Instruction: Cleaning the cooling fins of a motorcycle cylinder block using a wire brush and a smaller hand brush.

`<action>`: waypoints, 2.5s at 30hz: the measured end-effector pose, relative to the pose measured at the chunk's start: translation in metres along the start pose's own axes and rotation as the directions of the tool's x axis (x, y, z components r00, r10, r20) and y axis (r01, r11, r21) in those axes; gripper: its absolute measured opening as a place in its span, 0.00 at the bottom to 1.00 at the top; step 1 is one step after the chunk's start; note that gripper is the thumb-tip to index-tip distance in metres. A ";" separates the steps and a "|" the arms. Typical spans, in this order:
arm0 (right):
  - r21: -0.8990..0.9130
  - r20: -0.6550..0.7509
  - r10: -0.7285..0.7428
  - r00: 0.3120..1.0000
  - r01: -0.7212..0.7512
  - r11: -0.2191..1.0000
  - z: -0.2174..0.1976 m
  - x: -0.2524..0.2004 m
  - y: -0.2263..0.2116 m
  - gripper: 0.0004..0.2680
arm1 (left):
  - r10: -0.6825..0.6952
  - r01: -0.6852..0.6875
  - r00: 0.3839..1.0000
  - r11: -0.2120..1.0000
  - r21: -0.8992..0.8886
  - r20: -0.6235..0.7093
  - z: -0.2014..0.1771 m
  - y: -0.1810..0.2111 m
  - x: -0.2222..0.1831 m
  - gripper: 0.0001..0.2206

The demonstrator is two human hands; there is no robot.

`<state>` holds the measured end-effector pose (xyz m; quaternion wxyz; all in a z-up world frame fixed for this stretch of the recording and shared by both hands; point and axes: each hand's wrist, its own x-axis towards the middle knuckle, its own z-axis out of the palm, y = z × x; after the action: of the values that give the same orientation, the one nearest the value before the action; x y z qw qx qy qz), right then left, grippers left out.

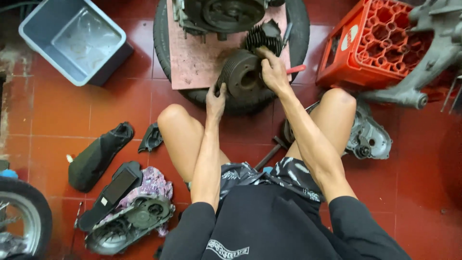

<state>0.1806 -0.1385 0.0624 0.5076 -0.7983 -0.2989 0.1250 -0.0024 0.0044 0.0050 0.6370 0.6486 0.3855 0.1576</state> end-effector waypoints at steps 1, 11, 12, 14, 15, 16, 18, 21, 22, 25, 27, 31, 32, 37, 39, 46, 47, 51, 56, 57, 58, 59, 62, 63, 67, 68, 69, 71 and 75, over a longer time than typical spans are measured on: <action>0.013 -0.063 -0.073 0.995 0.074 0.997 0.003 -0.006 -0.007 0.17 | 0.119 -0.118 0.992 0.992 -0.032 0.041 -0.004 0.000 -0.001 0.27; -0.160 -0.105 -0.302 0.948 0.283 0.945 0.027 -0.027 0.022 0.17 | 0.431 -0.422 0.902 0.863 0.278 0.032 -0.008 0.022 0.022 0.24; -0.160 -0.110 -0.297 0.948 0.278 0.947 0.025 -0.035 0.004 0.17 | 0.431 -0.424 0.902 0.861 0.280 0.039 -0.004 0.031 0.023 0.24; -0.182 -0.165 -0.320 0.933 0.290 0.940 0.023 -0.049 -0.033 0.16 | 0.480 -0.450 0.877 0.797 0.403 0.029 0.001 0.050 0.023 0.27; -0.180 -0.169 -0.316 0.934 0.286 0.941 0.022 -0.051 -0.021 0.16 | 0.480 -0.451 0.877 0.795 0.405 0.034 0.009 0.054 0.020 0.27; -0.114 -0.192 -0.310 0.931 0.293 0.949 0.023 -0.050 -0.010 0.16 | 0.433 -0.397 0.901 0.818 0.416 0.009 0.013 0.058 0.017 0.29; -0.057 -0.226 -0.310 0.924 0.305 0.951 0.022 -0.047 0.003 0.17 | 0.397 -0.357 0.918 0.835 0.420 -0.009 0.019 0.063 0.018 0.32; 0.072 -0.190 -0.212 0.959 0.229 0.971 0.006 -0.066 -0.002 0.16 | 0.257 -0.233 0.966 0.910 0.343 -0.026 0.026 0.057 0.013 0.35; 0.069 -0.240 -0.220 0.946 0.243 0.968 0.000 -0.069 -0.016 0.16 | 0.326 -0.299 0.945 0.899 0.320 -0.032 0.025 0.059 0.014 0.34; -0.021 -0.349 -0.286 0.892 0.298 0.954 -0.001 -0.090 -0.056 0.13 | 0.414 -0.388 0.910 0.874 0.292 -0.032 0.024 0.066 0.013 0.35; -0.099 -0.390 -0.327 0.861 0.314 0.944 0.014 -0.109 -0.050 0.11 | 0.412 -0.388 0.911 0.874 0.293 -0.023 0.025 0.060 0.014 0.37; -0.335 -0.269 -0.498 0.824 0.405 0.851 0.050 -0.124 -0.007 0.13 | 0.469 -0.435 0.883 0.839 0.327 -0.027 0.029 0.044 0.013 0.38; -0.391 -0.257 -0.523 0.813 0.408 0.825 0.055 -0.122 -0.004 0.12 | 0.491 -0.451 0.870 0.826 0.339 -0.038 0.032 0.043 0.010 0.39; -0.245 0.028 0.034 0.999 -0.026 0.969 0.081 -0.121 -0.006 0.13 | 0.566 -0.507 0.823 0.771 0.385 -0.049 0.036 0.041 -0.004 0.37; -0.004 0.123 0.181 0.976 -0.182 0.983 0.079 -0.121 -0.015 0.13 | 0.566 -0.515 0.823 0.773 0.370 -0.037 0.034 0.038 0.002 0.38; -0.281 0.056 0.038 0.998 -0.021 0.959 0.074 -0.116 0.001 0.14 | 0.519 -0.502 0.853 0.790 0.353 0.053 0.029 0.032 0.006 0.39; -0.730 0.084 -0.129 0.988 0.149 0.667 0.074 -0.111 0.004 0.12 | 0.511 -0.498 0.858 0.798 0.340 0.058 0.028 0.034 0.002 0.39; -0.684 0.066 -0.137 0.988 0.145 0.715 0.072 -0.122 -0.011 0.12 | 0.514 -0.489 0.857 0.792 0.367 0.034 0.029 0.034 0.001 0.38; 0.292 0.181 0.131 0.975 -0.181 0.939 0.062 -0.127 -0.027 0.20 | 0.541 -0.512 0.841 0.776 0.368 0.030 0.027 0.031 0.003 0.38; 0.292 0.176 0.136 0.975 -0.184 0.939 0.063 -0.120 -0.010 0.20 | 0.540 -0.514 0.841 0.776 0.366 0.035 0.032 0.038 0.008 0.38; -0.263 0.095 0.000 0.995 0.025 0.965 0.069 -0.121 0.005 0.17 | 0.528 -0.512 0.847 0.781 0.357 0.060 0.030 0.040 0.003 0.39; -0.737 0.109 -0.164 0.980 0.191 0.648 0.074 -0.125 0.018 0.14 | 0.515 -0.509 0.853 0.787 0.347 0.084 0.027 0.042 -0.003 0.39; -0.685 0.022 -0.121 0.992 0.103 0.721 0.081 -0.125 0.003 0.13 | 0.507 -0.503 0.857 0.792 0.345 0.086 0.029 0.038 0.000 0.39; -0.690 0.010 -0.139 0.990 0.107 0.716 0.081 -0.118 -0.016 0.13 | 0.526 -0.521 0.846 0.784 0.338 0.085 0.030 0.039 0.003 0.39; 0.706 0.228 0.549 0.804 -0.525 0.476 0.086 -0.117 -0.053 0.21 | 0.468 -0.474 0.877 0.812 0.342 0.104 0.023 0.033 0.005 0.39; 0.893 0.289 0.522 0.802 -0.423 0.156 0.084 -0.114 -0.051 0.20 | 0.471 -0.480 0.875 0.809 0.339 0.114 0.023 0.033 0.010 0.39; 0.892 0.290 0.528 0.798 -0.425 0.153 0.086 -0.121 -0.034 0.20 | 0.465 -0.475 0.877 0.812 0.340 0.117 0.023 0.027 0.009 0.39; -0.523 0.146 0.158 0.977 -0.060 0.850 0.093 -0.125 -0.004 0.17 | 0.471 -0.485 0.872 0.799 0.356 0.131 0.020 0.020 0.017 0.39; -0.827 0.072 -0.200 0.977 0.171 0.535 0.083 -0.118 0.000 0.10 | 0.472 -0.491 0.870 0.796 0.354 0.146 0.019 0.025 0.012 0.39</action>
<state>0.0457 -0.1491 0.0122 0.0872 -0.9084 -0.3971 -0.0972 0.0264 0.0022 0.0229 0.4477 0.8395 0.2150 0.2203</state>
